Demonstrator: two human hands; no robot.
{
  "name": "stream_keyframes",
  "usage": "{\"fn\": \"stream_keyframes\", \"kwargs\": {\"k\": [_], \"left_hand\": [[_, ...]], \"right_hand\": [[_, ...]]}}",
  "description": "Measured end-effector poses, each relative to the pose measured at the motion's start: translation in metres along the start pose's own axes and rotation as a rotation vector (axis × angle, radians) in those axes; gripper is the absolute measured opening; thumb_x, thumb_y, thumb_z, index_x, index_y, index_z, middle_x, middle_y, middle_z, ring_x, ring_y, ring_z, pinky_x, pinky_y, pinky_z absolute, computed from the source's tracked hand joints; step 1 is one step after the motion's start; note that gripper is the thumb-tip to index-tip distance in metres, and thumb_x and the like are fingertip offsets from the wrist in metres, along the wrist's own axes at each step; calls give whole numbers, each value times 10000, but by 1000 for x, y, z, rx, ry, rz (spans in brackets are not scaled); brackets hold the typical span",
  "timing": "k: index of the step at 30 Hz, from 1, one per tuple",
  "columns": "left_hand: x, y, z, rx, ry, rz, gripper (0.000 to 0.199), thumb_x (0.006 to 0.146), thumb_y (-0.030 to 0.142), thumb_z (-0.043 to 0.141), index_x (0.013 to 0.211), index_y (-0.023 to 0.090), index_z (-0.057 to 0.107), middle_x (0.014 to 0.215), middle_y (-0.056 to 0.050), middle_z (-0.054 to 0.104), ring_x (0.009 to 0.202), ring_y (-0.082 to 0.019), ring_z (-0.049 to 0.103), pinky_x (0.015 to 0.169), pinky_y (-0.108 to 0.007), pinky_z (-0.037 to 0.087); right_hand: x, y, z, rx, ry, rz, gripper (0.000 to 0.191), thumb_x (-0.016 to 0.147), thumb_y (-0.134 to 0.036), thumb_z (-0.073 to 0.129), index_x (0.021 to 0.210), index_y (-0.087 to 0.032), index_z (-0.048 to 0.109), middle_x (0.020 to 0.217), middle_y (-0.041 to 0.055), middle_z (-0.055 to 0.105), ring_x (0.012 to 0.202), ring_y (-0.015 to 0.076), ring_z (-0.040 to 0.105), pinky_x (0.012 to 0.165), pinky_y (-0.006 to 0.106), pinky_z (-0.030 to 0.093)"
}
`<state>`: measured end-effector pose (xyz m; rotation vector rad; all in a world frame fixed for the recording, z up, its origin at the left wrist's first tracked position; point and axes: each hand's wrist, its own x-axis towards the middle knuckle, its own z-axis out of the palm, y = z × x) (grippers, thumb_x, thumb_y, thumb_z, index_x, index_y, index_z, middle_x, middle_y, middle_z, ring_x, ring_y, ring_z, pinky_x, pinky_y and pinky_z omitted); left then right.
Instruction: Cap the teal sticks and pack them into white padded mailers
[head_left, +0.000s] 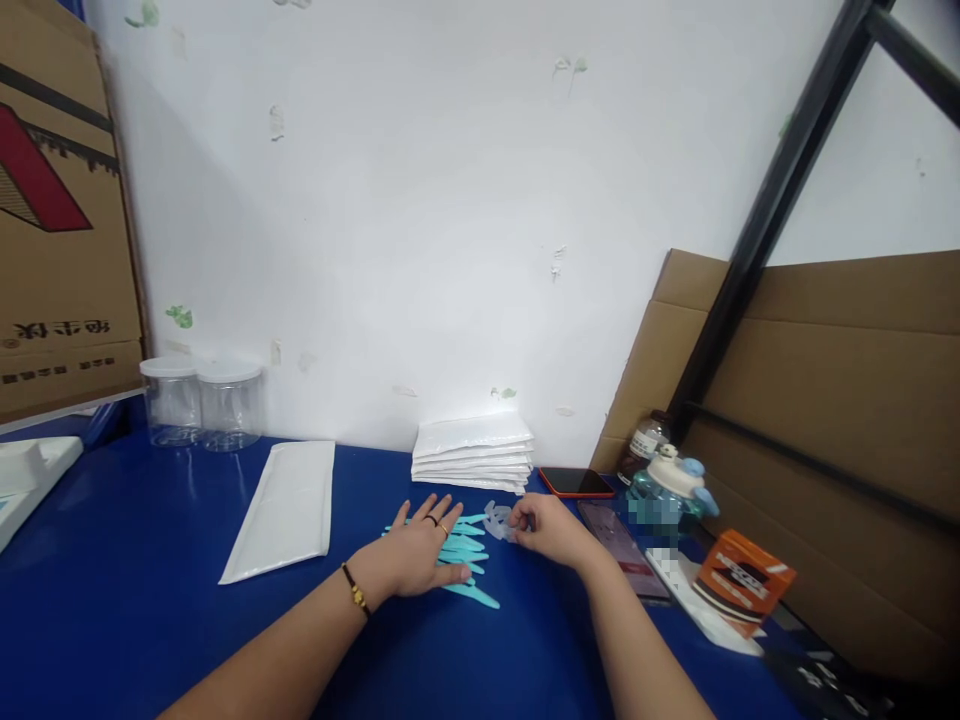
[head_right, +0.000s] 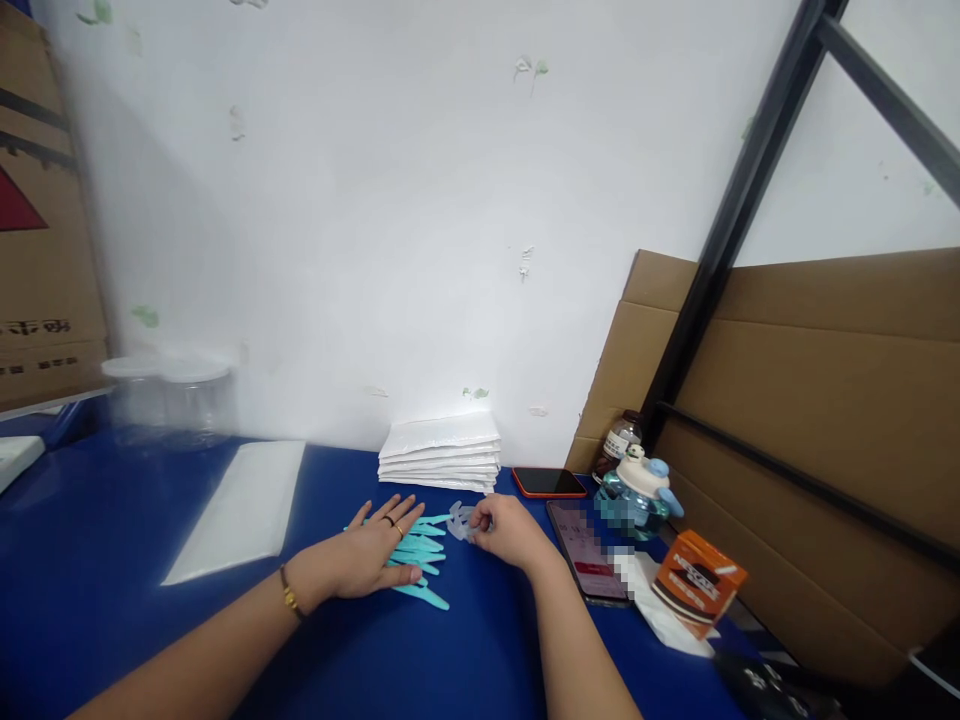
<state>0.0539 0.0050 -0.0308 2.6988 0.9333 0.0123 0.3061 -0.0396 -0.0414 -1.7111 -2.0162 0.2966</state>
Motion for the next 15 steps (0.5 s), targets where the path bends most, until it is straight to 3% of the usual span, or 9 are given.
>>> {"fn": "stream_keyframes", "kwargs": {"k": [4, 7, 10, 15], "left_hand": [[3, -16, -15, 18, 233, -26, 451, 827, 436, 423, 1236, 255, 481, 1311, -84, 470, 1186, -265, 435, 963, -403, 335], [10, -29, -14, -29, 316, -67, 300, 835, 345, 410, 1054, 243, 589, 1098, -59, 593, 998, -215, 551, 858, -323, 401], [17, -43, -4, -116, 314, -51, 258, 793, 340, 473, 976, 225, 614, 1015, -45, 605, 937, -189, 556, 808, -272, 414], [19, -50, 4, -179, 163, -55, 218, 714, 292, 533, 901, 217, 614, 839, -4, 605, 759, -147, 554, 648, -227, 412]], "right_hand": [[1, 0, 2, -15, -23, 9, 95, 669, -160, 598, 740, -176, 659, 769, 16, 646, 671, 130, 571, 600, 198, 401], [0, -1, 2, -38, -22, 27, 89, 671, -159, 600, 740, -174, 654, 765, 22, 651, 667, 132, 576, 600, 199, 401], [0, 0, 3, -57, -31, 43, 101, 656, -166, 620, 751, -172, 653, 746, 25, 655, 662, 138, 579, 583, 198, 393], [0, 5, 6, -59, -51, 56, 94, 647, -162, 613, 732, -177, 652, 730, 18, 656, 655, 137, 577, 568, 196, 384]]}}
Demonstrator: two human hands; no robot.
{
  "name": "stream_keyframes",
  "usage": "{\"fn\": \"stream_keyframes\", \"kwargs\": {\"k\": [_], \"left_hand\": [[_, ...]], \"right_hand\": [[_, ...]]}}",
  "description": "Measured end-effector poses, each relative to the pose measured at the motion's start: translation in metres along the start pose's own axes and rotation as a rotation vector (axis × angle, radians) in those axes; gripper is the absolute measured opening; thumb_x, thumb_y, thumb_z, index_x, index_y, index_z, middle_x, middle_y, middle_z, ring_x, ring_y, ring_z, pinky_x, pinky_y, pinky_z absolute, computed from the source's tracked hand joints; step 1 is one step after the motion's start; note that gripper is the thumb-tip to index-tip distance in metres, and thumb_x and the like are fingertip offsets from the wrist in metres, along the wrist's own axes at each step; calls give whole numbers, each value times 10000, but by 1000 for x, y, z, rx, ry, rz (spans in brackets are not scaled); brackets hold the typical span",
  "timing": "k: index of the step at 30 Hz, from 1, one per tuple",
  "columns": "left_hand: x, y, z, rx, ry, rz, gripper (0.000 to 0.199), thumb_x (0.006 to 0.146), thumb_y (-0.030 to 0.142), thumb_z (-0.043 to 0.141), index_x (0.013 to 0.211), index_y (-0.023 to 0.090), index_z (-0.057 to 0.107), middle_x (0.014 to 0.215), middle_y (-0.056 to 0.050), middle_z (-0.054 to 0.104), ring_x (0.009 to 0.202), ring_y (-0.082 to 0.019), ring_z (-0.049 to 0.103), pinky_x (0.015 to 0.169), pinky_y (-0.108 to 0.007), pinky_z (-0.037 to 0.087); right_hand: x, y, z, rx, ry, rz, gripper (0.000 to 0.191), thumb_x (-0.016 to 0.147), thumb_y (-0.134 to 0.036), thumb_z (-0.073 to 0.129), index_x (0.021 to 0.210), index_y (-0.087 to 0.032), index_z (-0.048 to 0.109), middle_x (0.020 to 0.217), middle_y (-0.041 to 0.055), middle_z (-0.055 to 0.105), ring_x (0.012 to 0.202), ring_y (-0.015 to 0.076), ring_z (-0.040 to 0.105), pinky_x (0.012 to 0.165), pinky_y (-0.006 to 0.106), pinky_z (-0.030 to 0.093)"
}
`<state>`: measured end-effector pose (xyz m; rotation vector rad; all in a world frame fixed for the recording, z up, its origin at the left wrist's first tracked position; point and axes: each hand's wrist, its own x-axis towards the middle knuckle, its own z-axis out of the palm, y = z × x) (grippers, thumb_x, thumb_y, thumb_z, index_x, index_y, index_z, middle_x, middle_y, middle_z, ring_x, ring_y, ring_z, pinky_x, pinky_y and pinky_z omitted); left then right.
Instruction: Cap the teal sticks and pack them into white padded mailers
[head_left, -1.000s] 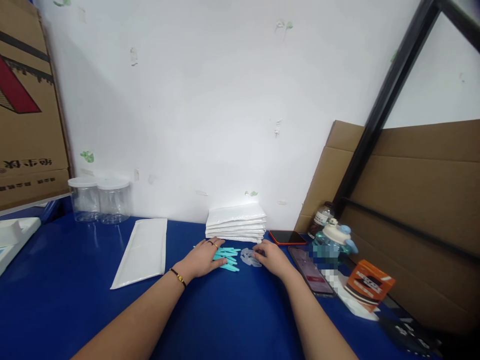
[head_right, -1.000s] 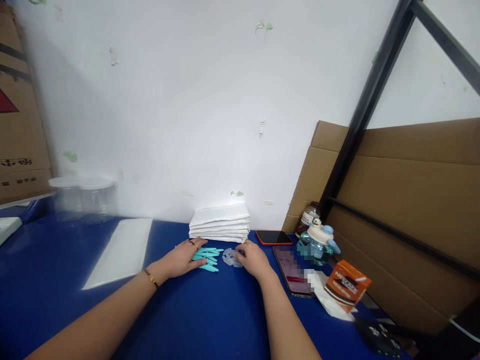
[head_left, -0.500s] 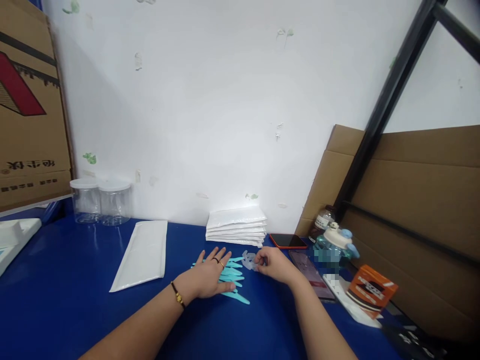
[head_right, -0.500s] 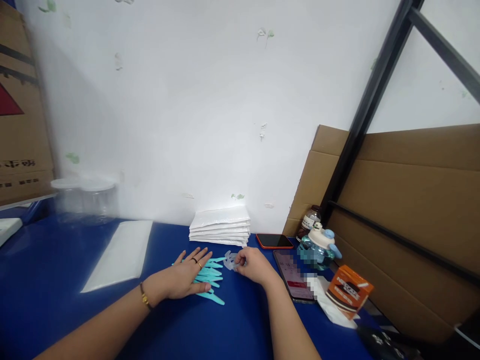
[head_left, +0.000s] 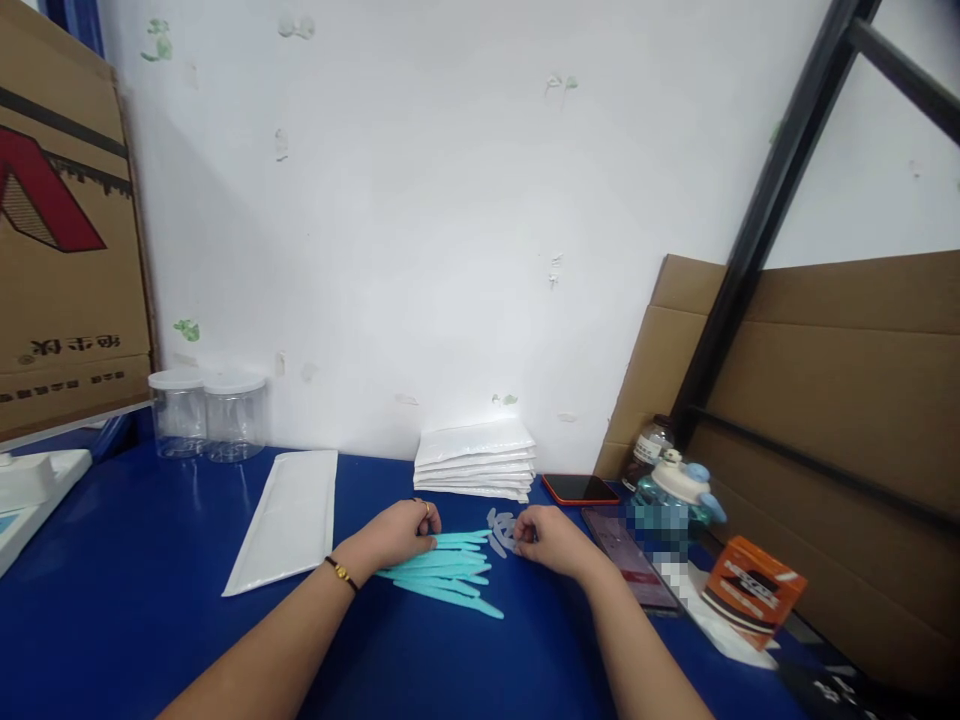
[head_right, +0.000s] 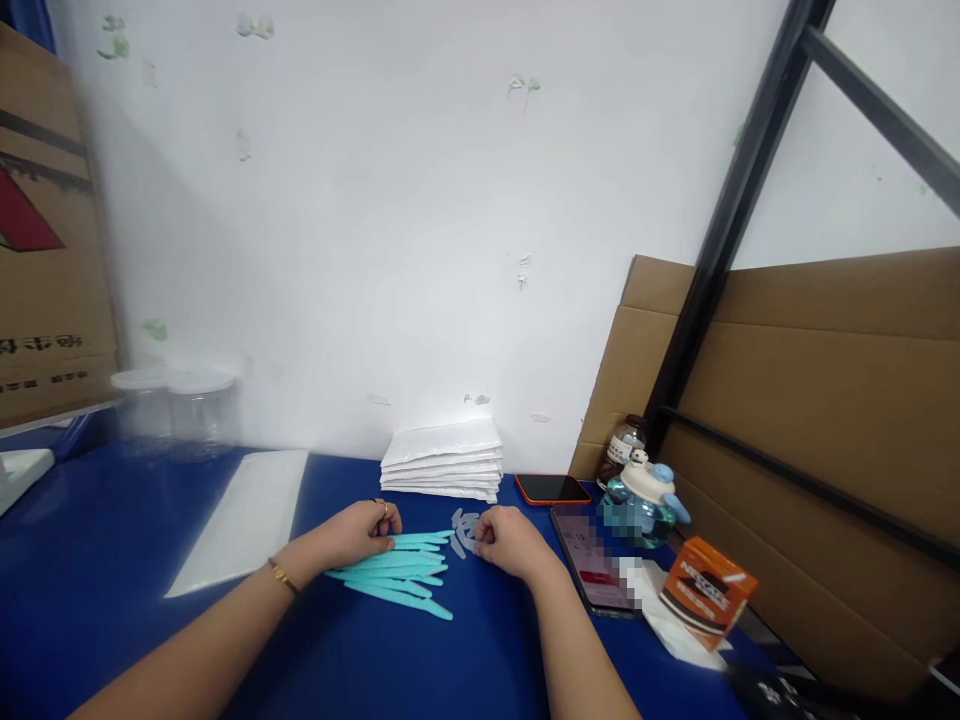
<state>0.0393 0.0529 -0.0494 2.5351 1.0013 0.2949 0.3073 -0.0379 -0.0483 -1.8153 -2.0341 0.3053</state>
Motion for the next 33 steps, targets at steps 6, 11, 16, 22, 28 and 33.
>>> {"fn": "stream_keyframes", "kwargs": {"k": [6, 11, 16, 22, 28, 33], "left_hand": [[-13, 23, -18, 84, 71, 43, 235, 699, 322, 570, 915, 235, 604, 893, -7, 604, 791, -159, 553, 654, -233, 395], [-26, 49, -22, 80, -196, 143, 299, 562, 410, 713, 804, 248, 641, 762, 36, 627, 630, -134, 544, 494, -216, 330], [-23, 59, -6, 195, -175, 155, 142, 595, 312, 712, 701, 243, 648, 659, 38, 642, 570, -130, 542, 496, -225, 310], [-12, 45, -2, 256, -31, 204, 100, 667, 226, 613, 760, 247, 643, 735, 15, 666, 690, -157, 586, 584, -235, 369], [-9, 35, -2, 260, 10, 203, 115, 688, 205, 551, 756, 234, 639, 738, -5, 662, 700, -160, 584, 599, -237, 383], [-11, 35, -1, 276, 15, 243, 149, 704, 166, 498, 718, 225, 634, 715, -12, 659, 659, -158, 565, 588, -241, 370]], "right_hand": [[-4, -14, -7, 42, 97, -58, 103, 672, -171, 591, 760, -176, 644, 768, 15, 636, 684, 129, 564, 595, 194, 389], [-6, -30, -4, 56, -15, -131, 96, 712, -154, 544, 711, -172, 639, 691, -10, 627, 604, 101, 532, 535, 177, 349], [-2, -35, 6, -67, -7, -31, 70, 703, -211, 598, 748, -184, 644, 674, 1, 634, 601, 116, 527, 515, 190, 305], [3, -33, 12, -85, -11, 28, 48, 689, -194, 600, 718, -191, 638, 676, 4, 641, 590, 116, 531, 500, 191, 297], [0, -19, 9, 49, -106, 99, 51, 631, -146, 625, 673, -175, 634, 645, 11, 648, 584, 129, 562, 495, 191, 353], [-4, -18, 5, 147, -186, 81, 56, 616, -128, 619, 643, -177, 625, 621, 5, 639, 562, 128, 569, 481, 192, 374]]}}
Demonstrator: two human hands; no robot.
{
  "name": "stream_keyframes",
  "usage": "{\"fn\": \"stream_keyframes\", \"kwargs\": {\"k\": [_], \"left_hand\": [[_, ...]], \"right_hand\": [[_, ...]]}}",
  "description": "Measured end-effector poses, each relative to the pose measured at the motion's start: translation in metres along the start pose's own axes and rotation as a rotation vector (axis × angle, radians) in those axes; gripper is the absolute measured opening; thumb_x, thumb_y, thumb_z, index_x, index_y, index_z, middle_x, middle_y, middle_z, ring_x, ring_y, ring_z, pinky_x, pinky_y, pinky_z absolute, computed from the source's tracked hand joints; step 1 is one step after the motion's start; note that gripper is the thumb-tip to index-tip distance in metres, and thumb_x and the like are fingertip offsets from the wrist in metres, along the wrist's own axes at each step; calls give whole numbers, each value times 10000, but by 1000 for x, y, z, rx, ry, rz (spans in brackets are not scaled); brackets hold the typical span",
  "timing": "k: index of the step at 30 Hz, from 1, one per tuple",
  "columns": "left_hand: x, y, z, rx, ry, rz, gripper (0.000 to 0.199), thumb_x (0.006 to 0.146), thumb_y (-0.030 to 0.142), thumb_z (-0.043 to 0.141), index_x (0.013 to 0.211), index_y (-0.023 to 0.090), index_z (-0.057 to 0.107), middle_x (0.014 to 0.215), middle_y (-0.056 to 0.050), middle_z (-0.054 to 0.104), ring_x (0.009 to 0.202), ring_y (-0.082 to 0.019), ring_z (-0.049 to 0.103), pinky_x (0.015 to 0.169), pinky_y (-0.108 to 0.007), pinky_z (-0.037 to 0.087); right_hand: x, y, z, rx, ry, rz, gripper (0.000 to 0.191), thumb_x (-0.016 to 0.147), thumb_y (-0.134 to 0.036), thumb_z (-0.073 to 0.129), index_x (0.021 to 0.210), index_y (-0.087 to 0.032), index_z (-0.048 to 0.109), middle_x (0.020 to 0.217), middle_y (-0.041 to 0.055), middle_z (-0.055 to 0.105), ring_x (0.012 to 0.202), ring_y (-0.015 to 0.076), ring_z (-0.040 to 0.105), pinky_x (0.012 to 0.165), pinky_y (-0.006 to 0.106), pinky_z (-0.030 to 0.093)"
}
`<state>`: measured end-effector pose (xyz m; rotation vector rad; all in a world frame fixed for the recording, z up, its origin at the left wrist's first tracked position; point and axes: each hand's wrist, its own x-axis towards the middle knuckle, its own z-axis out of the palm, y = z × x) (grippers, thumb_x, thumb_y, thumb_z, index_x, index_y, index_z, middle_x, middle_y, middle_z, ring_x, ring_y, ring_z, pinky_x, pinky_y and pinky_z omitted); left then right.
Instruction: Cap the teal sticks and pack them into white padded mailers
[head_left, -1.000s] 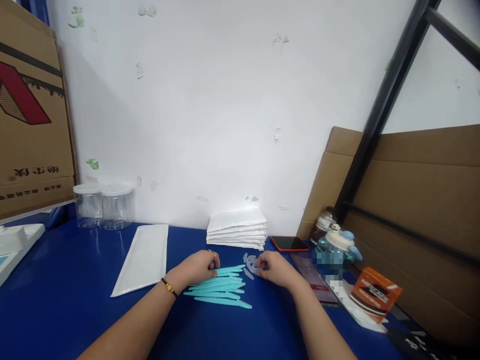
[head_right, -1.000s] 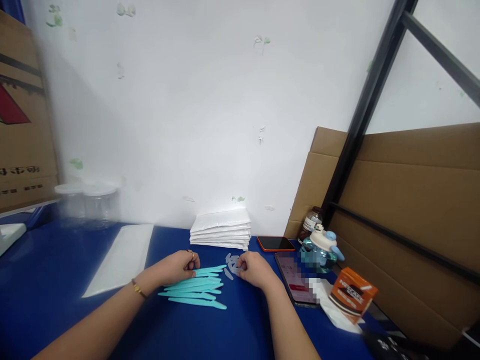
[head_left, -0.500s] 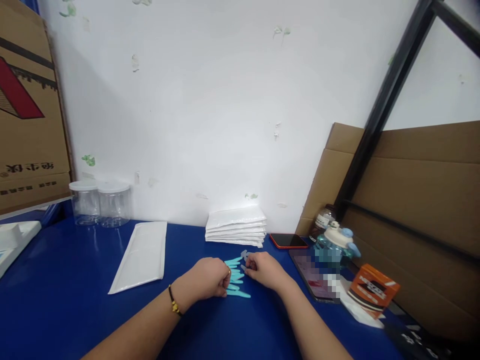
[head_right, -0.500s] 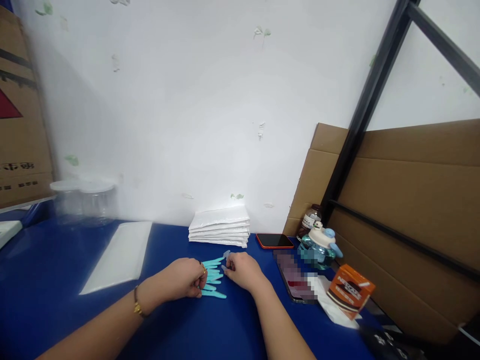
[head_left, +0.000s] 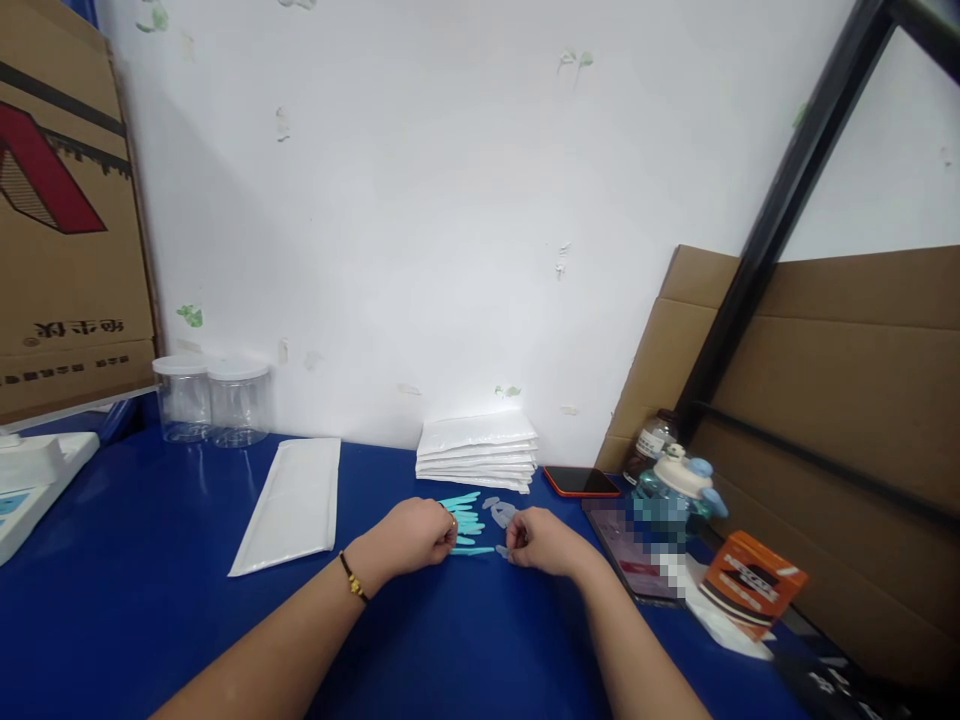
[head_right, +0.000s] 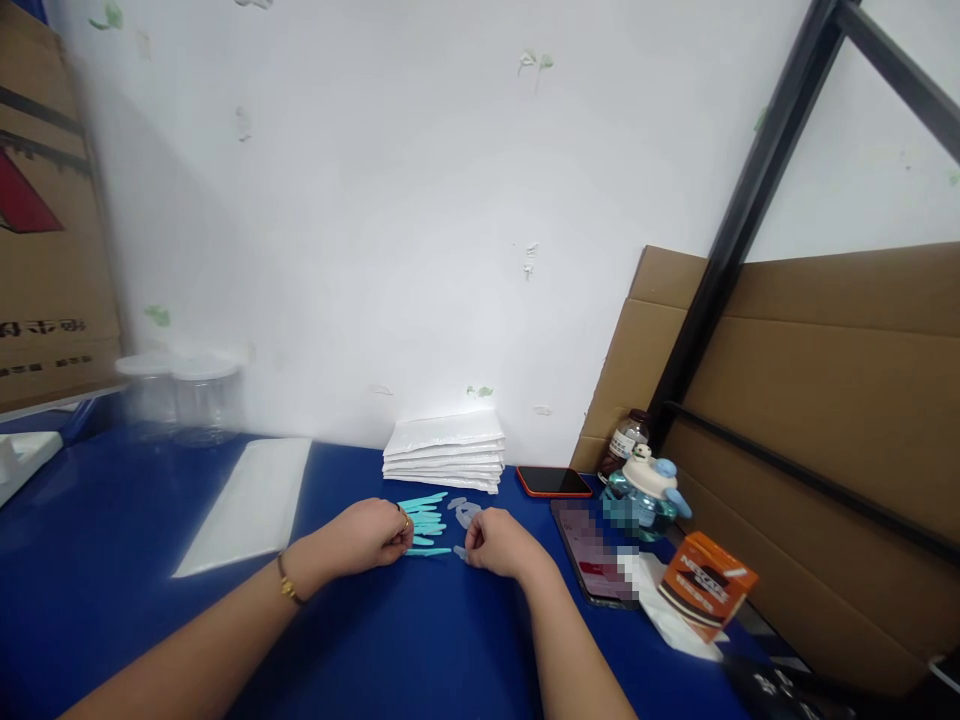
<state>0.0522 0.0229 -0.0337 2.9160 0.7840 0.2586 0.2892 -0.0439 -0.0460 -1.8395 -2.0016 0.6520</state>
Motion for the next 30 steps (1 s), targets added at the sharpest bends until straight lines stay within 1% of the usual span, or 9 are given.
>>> {"fn": "stream_keyframes", "kwargs": {"k": [5, 8, 10, 13, 16, 19, 23, 27, 30], "left_hand": [[-1, -2, -1, -66, -35, -10, 154, 753, 201, 476, 746, 217, 628, 729, -7, 658, 659, -148, 562, 580, -234, 363], [-2, 3, -6, -87, -9, -18, 172, 792, 230, 440, 791, 203, 610, 778, -23, 652, 716, -155, 566, 631, -237, 382], [-3, 8, -10, -108, 19, -26, 197, 828, 249, 390, 800, 191, 576, 771, -29, 633, 701, -149, 556, 629, -236, 383], [-7, 15, -19, -250, -17, -62, 227, 877, 279, 303, 841, 187, 508, 728, -12, 605, 603, -121, 532, 566, -222, 376], [-10, 16, -24, -387, -63, -80, 226, 888, 294, 277, 877, 196, 481, 702, 9, 591, 575, -112, 521, 541, -213, 374], [-9, 12, -21, -407, -60, -88, 172, 847, 281, 365, 862, 202, 518, 721, 11, 589, 633, -122, 526, 565, -214, 378], [-2, 4, -6, -382, -40, -148, 115, 701, 230, 550, 810, 200, 573, 792, 10, 603, 704, -131, 541, 587, -207, 379], [4, 4, 8, -318, -17, -253, 91, 636, 185, 580, 727, 191, 585, 738, 10, 613, 647, -129, 539, 530, -205, 350], [5, 9, 9, -269, -25, -320, 77, 615, 178, 599, 689, 198, 594, 725, 14, 633, 640, -132, 549, 507, -207, 326]], "right_hand": [[1, 3, 2, 87, -22, -35, 105, 598, -111, 636, 683, -172, 625, 642, 2, 647, 593, 129, 584, 514, 191, 403], [1, 4, 2, 51, 6, -47, 94, 617, -117, 614, 695, -168, 625, 639, -7, 641, 580, 117, 566, 500, 183, 387], [0, 3, 0, 21, 45, -51, 79, 637, -128, 597, 701, -166, 621, 643, -10, 641, 579, 114, 555, 497, 181, 377], [-2, 1, -2, 42, 57, -61, 107, 658, -100, 549, 712, -165, 614, 666, -4, 656, 585, 112, 563, 514, 182, 383], [-2, 1, -4, 73, 38, -64, 147, 649, -58, 520, 708, -161, 606, 678, 6, 664, 572, 106, 566, 520, 180, 390], [-2, 2, -4, 82, 35, -41, 141, 634, -55, 542, 705, -159, 607, 663, 6, 655, 559, 105, 561, 506, 177, 385], [-3, 1, -6, 128, -25, -13, 130, 626, -90, 599, 729, -160, 637, 631, -1, 635, 559, 115, 563, 500, 184, 396], [-4, -2, -7, 118, -60, -53, 73, 633, -163, 649, 701, -164, 674, 617, -3, 630, 572, 121, 568, 523, 191, 405], [-3, -3, -7, 110, -67, -75, 81, 630, -182, 660, 704, -165, 688, 606, -3, 628, 570, 123, 571, 518, 189, 403]]}}
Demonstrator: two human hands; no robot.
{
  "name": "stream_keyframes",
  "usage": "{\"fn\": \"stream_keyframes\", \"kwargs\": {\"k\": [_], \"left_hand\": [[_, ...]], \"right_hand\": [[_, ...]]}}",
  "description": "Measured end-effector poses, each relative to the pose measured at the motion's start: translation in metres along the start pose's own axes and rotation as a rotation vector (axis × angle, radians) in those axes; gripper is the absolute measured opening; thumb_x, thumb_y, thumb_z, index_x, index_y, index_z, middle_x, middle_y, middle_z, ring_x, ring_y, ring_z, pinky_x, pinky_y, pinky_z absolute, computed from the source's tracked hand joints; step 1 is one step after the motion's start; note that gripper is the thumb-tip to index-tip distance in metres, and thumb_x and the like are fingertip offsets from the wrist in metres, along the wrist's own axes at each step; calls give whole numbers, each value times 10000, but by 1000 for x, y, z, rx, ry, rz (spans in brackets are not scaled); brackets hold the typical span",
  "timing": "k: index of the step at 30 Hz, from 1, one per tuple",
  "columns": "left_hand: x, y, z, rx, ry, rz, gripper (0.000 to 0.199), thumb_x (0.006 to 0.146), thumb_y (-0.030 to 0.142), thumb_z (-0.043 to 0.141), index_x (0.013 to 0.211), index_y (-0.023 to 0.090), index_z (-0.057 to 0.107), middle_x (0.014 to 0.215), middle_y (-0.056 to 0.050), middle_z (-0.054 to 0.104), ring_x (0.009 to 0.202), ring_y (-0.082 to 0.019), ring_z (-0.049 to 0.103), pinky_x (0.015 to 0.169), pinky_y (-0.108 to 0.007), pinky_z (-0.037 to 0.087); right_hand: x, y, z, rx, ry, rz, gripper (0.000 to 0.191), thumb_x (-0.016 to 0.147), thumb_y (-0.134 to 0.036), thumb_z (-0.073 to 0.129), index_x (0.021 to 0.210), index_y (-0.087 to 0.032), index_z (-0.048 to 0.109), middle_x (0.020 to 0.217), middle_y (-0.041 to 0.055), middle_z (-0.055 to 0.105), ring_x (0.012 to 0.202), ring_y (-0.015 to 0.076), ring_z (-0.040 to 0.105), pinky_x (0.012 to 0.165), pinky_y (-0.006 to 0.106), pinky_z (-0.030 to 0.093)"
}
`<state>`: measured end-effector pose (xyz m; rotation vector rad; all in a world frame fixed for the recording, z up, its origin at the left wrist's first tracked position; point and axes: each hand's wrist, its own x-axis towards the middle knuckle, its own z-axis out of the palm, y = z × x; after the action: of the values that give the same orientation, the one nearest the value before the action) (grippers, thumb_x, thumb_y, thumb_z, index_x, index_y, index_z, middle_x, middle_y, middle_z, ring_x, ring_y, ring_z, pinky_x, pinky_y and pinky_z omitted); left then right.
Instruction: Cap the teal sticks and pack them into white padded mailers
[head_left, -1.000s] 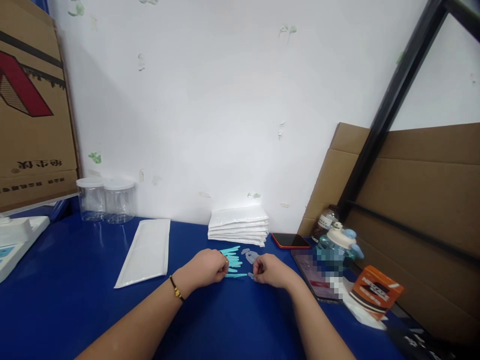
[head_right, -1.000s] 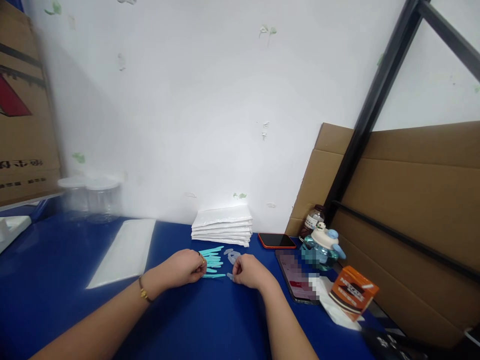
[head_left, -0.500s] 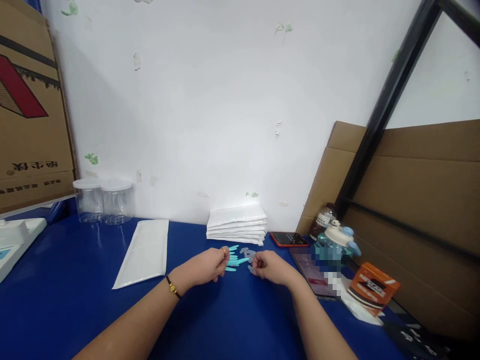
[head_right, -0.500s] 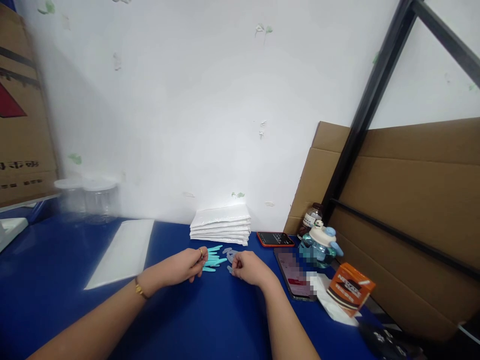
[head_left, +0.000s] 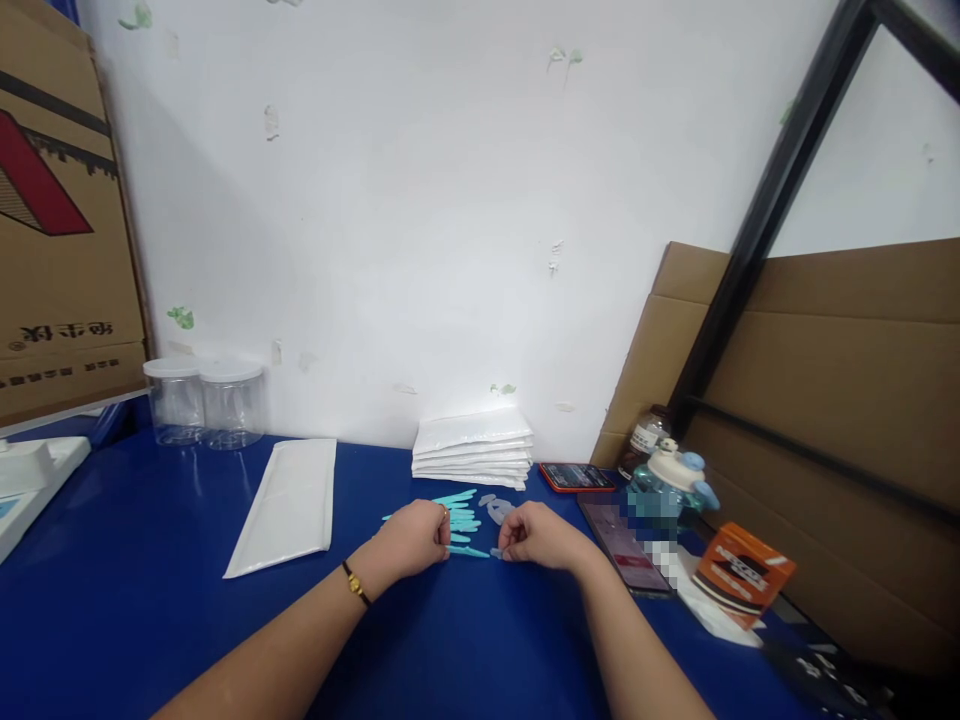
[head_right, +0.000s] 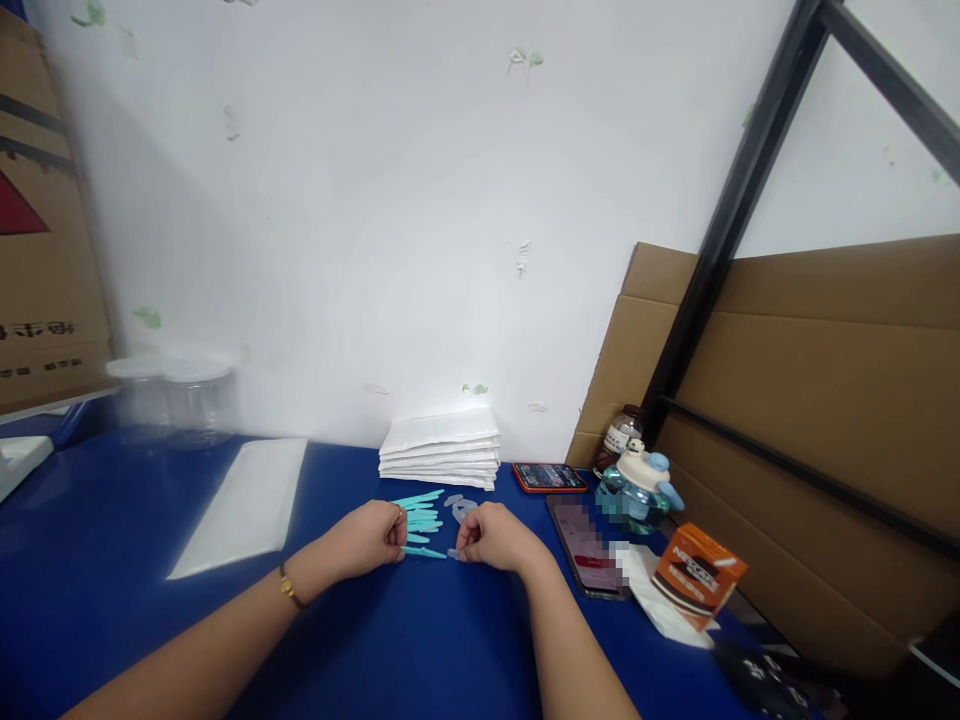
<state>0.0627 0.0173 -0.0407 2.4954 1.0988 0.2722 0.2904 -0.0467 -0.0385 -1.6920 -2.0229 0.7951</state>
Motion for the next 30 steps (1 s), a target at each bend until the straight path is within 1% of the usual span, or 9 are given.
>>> {"fn": "stream_keyframes", "kwargs": {"k": [4, 11, 13, 16, 18, 20, 22, 25, 30], "left_hand": [[-2, 4, -2, 19, 0, -52, 64, 603, 191, 619, 664, 209, 611, 704, 20, 646, 631, -132, 560, 487, -207, 308], [-1, 6, -1, -40, -39, -54, 73, 592, 213, 630, 662, 207, 652, 671, 22, 662, 596, -125, 562, 473, -208, 313], [-2, 7, -1, -85, -97, -26, 92, 600, 218, 623, 679, 205, 669, 662, 20, 666, 590, -124, 566, 478, -208, 325], [-4, 8, -3, -122, -196, 14, 128, 612, 280, 635, 704, 205, 684, 659, 15, 667, 592, -133, 569, 480, -211, 334], [-5, 6, -8, -86, -180, 28, 171, 633, 355, 635, 707, 208, 680, 673, 10, 661, 606, -140, 568, 481, -215, 335], [-5, 2, -14, 4, -69, 42, 203, 645, 391, 636, 743, 217, 670, 721, 8, 656, 646, -145, 570, 505, -217, 342], [-5, -2, -19, 117, 43, 43, 218, 638, 369, 656, 802, 226, 657, 783, 4, 652, 698, -153, 576, 545, -221, 352], [-4, -5, -24, 252, 77, 26, 192, 640, 316, 667, 810, 228, 648, 830, -7, 654, 739, -171, 584, 583, -234, 363], [-3, -2, -24, 307, 43, 55, 87, 664, 237, 628, 749, 228, 644, 771, -2, 665, 702, -173, 594, 562, -239, 360]], "right_hand": [[2, 0, 3, 23, 2, -28, 101, 617, -186, 673, 712, -155, 691, 610, 1, 630, 570, 123, 573, 514, 185, 405], [8, -6, 14, 107, 23, -71, 85, 612, -171, 676, 695, -159, 684, 600, -12, 617, 552, 103, 551, 505, 175, 399], [8, -8, 17, 154, -22, -78, 104, 596, -184, 693, 696, -155, 684, 590, -15, 610, 532, 97, 539, 490, 174, 394], [8, -9, 18, 268, -171, -48, 155, 584, -220, 708, 719, -146, 688, 584, -13, 606, 500, 93, 526, 480, 184, 412], [6, -8, 16, 302, -230, -23, 165, 604, -232, 689, 744, -144, 693, 576, -9, 602, 496, 100, 529, 485, 197, 429], [5, -5, 10, 250, -164, -16, 150, 643, -220, 641, 761, -146, 697, 579, -1, 607, 508, 110, 538, 492, 204, 430], [4, 1, 2, 135, 27, -13, 135, 672, -183, 584, 745, -147, 693, 617, 15, 632, 549, 122, 557, 516, 206, 423], [2, 11, -10, -49, 272, 13, 144, 673, -133, 539, 707, -148, 678, 674, 34, 659, 612, 134, 575, 548, 205, 407], [3, 18, -10, -159, 278, 48, 107, 660, -131, 560, 693, -152, 660, 655, 30, 652, 593, 127, 572, 527, 192, 384]]}}
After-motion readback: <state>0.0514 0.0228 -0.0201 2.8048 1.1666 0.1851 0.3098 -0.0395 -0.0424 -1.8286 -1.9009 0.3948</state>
